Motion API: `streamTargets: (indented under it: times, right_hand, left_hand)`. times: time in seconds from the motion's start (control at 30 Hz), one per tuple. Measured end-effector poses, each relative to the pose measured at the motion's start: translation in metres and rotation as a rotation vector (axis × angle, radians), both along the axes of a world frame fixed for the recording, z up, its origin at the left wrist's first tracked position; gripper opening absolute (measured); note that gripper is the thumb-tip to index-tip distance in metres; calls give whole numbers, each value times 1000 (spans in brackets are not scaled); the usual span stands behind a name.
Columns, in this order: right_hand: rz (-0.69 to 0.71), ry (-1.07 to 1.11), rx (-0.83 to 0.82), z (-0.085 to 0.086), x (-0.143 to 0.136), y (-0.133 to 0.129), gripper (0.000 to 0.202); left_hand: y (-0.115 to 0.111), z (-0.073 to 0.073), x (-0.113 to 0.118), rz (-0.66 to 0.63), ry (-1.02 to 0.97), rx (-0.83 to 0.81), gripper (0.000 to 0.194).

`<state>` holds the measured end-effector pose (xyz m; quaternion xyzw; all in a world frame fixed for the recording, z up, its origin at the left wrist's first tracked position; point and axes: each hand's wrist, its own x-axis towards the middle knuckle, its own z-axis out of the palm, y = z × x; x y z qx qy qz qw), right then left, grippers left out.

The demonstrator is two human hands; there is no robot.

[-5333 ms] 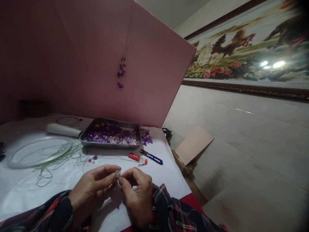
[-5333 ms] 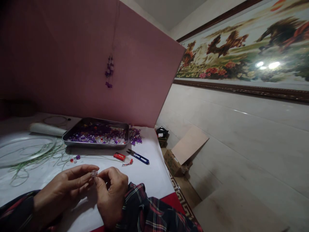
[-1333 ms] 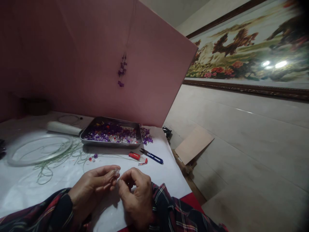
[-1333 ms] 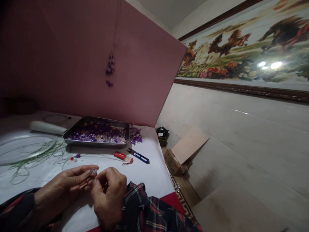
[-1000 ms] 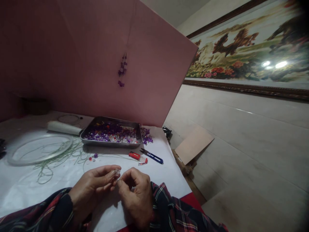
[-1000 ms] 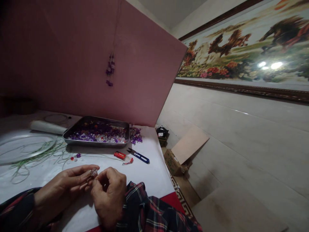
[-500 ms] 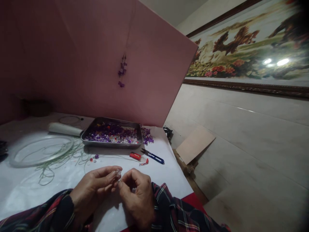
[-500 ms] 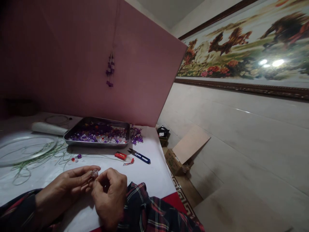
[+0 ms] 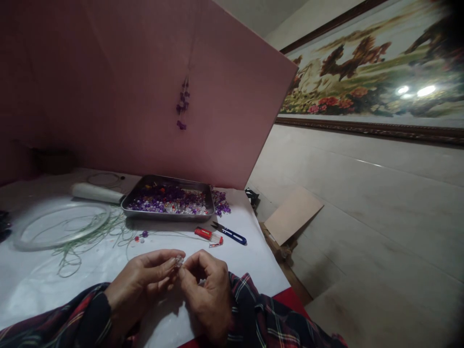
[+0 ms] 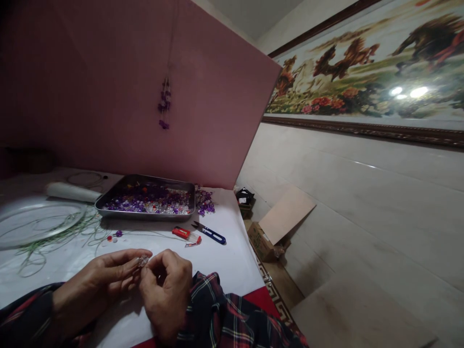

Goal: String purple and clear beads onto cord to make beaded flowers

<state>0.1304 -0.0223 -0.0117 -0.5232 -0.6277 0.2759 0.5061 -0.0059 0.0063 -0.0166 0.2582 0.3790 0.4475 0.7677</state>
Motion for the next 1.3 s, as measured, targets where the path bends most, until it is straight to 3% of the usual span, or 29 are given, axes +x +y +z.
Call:
streamTargets:
  times: [0.17,1.03,1.3]
  right_hand:
    - [-32,-7,46,-2,-1,1,14]
    - [-73,-116,70,1,-1,-3,15]
    - [-58,-104,-11,5,-2,-2,16]
  left_hand:
    - [-1,5,3,-8,2,-18,30]
    - [1,-1,-3,35,41,28,15]
    - [1,0,-3,31,49,27,17]
